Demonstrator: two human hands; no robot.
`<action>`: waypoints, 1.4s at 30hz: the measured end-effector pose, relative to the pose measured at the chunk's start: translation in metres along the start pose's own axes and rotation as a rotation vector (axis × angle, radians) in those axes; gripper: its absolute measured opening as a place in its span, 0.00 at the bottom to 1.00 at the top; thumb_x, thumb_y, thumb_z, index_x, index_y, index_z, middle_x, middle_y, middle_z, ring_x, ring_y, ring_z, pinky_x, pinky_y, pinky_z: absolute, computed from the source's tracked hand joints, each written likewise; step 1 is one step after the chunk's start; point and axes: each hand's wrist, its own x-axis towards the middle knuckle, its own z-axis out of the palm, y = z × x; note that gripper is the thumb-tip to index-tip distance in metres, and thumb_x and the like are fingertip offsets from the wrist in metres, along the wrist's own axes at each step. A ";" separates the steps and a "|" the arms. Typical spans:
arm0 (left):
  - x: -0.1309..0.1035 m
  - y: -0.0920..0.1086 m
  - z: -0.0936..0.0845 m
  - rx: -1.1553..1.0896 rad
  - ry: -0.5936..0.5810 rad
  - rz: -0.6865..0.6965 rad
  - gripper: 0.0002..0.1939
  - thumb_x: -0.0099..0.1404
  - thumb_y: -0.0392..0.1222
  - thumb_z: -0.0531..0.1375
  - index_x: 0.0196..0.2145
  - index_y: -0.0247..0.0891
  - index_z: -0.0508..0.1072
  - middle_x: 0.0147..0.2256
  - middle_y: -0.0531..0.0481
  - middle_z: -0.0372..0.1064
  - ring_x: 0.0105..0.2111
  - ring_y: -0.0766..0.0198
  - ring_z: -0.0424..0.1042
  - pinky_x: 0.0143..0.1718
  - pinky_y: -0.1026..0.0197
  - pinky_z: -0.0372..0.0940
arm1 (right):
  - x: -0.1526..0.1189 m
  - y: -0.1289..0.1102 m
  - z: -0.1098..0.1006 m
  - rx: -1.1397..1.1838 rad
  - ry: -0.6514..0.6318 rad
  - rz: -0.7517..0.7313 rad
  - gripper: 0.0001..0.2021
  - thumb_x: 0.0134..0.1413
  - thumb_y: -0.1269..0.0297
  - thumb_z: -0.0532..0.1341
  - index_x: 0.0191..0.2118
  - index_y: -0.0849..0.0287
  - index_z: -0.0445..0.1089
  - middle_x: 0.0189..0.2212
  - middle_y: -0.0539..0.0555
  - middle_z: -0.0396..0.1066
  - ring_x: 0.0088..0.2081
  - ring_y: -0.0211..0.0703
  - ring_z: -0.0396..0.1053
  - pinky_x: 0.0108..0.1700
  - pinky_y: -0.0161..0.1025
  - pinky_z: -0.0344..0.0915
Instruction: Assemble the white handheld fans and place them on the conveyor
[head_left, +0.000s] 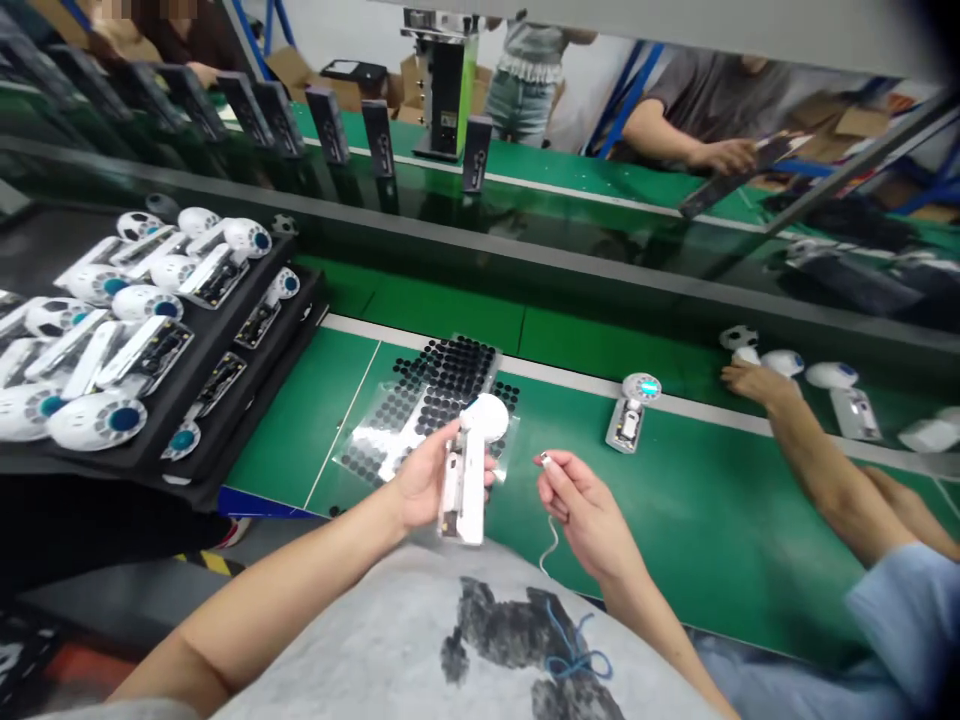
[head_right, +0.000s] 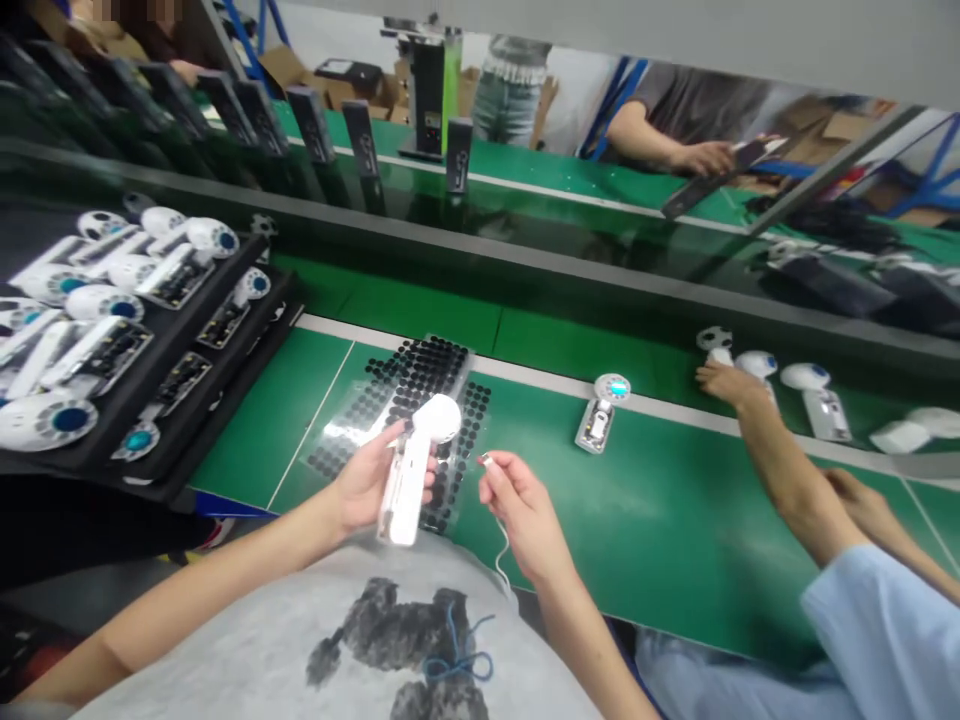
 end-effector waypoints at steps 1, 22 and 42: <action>-0.003 -0.001 -0.002 0.001 -0.012 0.001 0.20 0.58 0.52 0.56 0.35 0.28 0.70 0.25 0.46 0.70 0.23 0.64 0.70 0.27 0.62 0.66 | -0.002 0.000 0.000 -0.007 -0.020 -0.001 0.12 0.52 0.55 0.57 0.37 0.58 0.64 0.18 0.44 0.60 0.18 0.29 0.45 0.21 0.34 0.39; -0.038 0.006 -0.010 0.273 0.237 0.346 0.21 0.57 0.48 0.59 0.46 0.38 0.65 0.28 0.49 0.69 0.23 0.64 0.70 0.22 0.63 0.65 | -0.002 0.003 0.038 -0.321 -0.181 -0.129 0.09 0.54 0.58 0.54 0.36 0.58 0.65 0.22 0.46 0.65 0.24 0.35 0.60 0.28 0.34 0.56; -0.048 -0.010 0.009 0.538 0.201 0.398 0.13 0.57 0.44 0.59 0.39 0.38 0.64 0.30 0.51 0.68 0.26 0.66 0.69 0.26 0.65 0.65 | -0.009 0.002 0.050 -0.520 -0.261 -0.169 0.04 0.53 0.64 0.56 0.29 0.58 0.63 0.20 0.46 0.66 0.24 0.35 0.64 0.30 0.34 0.60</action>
